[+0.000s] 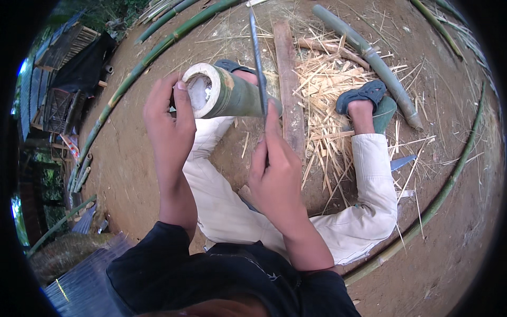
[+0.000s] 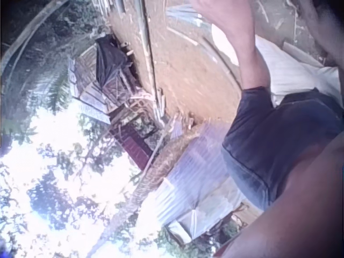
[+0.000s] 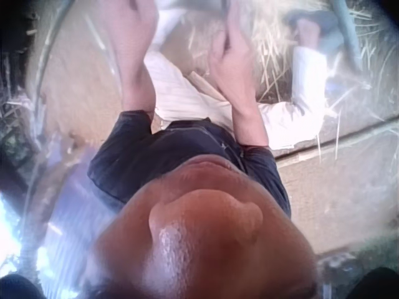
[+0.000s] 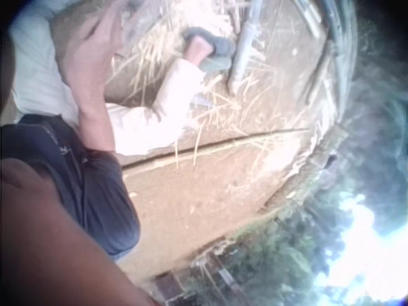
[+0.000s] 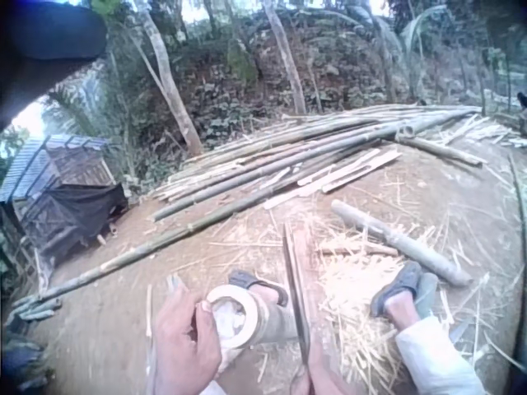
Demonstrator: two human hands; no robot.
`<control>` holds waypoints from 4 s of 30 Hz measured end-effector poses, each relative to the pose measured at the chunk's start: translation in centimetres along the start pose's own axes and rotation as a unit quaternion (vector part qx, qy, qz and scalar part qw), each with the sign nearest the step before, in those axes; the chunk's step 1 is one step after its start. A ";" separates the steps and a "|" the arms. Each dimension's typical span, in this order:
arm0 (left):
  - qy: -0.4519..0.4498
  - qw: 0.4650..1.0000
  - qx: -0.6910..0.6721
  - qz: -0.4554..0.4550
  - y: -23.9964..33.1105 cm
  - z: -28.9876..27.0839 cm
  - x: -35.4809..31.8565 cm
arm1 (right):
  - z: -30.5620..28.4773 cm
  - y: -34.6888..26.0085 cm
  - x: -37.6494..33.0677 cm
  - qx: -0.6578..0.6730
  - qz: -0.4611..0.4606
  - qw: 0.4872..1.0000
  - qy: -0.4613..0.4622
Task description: The person sits on the ground and uses a knife to shave the outer layer of a bamboo pole, creating a smooth surface. They then use the knife to scrape and clean the inside of the bamboo pole, removing debris.
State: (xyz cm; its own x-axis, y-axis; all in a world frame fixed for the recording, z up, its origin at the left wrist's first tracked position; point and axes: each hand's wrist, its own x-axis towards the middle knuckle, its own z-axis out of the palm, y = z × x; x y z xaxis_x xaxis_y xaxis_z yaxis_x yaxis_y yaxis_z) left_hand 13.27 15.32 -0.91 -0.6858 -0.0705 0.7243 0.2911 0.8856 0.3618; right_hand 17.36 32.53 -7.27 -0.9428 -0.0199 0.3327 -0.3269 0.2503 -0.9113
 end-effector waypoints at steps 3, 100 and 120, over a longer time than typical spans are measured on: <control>-0.026 0.998 -0.030 -0.043 0.0 -0.4 -0.2 | -0.5 -0.7 0.5 0.026 -0.025 0.999 0.016; -0.096 0.975 -0.064 -0.192 -0.6 -2.2 -0.3 | -3.0 -4.0 -0.8 0.123 -0.093 0.988 -0.030; -0.142 0.978 0.011 -0.153 0.2 0.3 0.2 | -2.0 -2.7 0.0 0.108 -0.076 0.991 -0.010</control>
State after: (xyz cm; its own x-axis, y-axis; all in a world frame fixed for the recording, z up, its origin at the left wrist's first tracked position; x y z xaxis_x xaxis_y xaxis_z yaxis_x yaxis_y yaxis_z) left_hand 13.00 15.61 -0.88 -0.8975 -0.2065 0.3897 0.0299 0.8531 0.5209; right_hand 18.38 33.78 -4.36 -0.8822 -0.0609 0.4669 -0.4692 0.0300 -0.8826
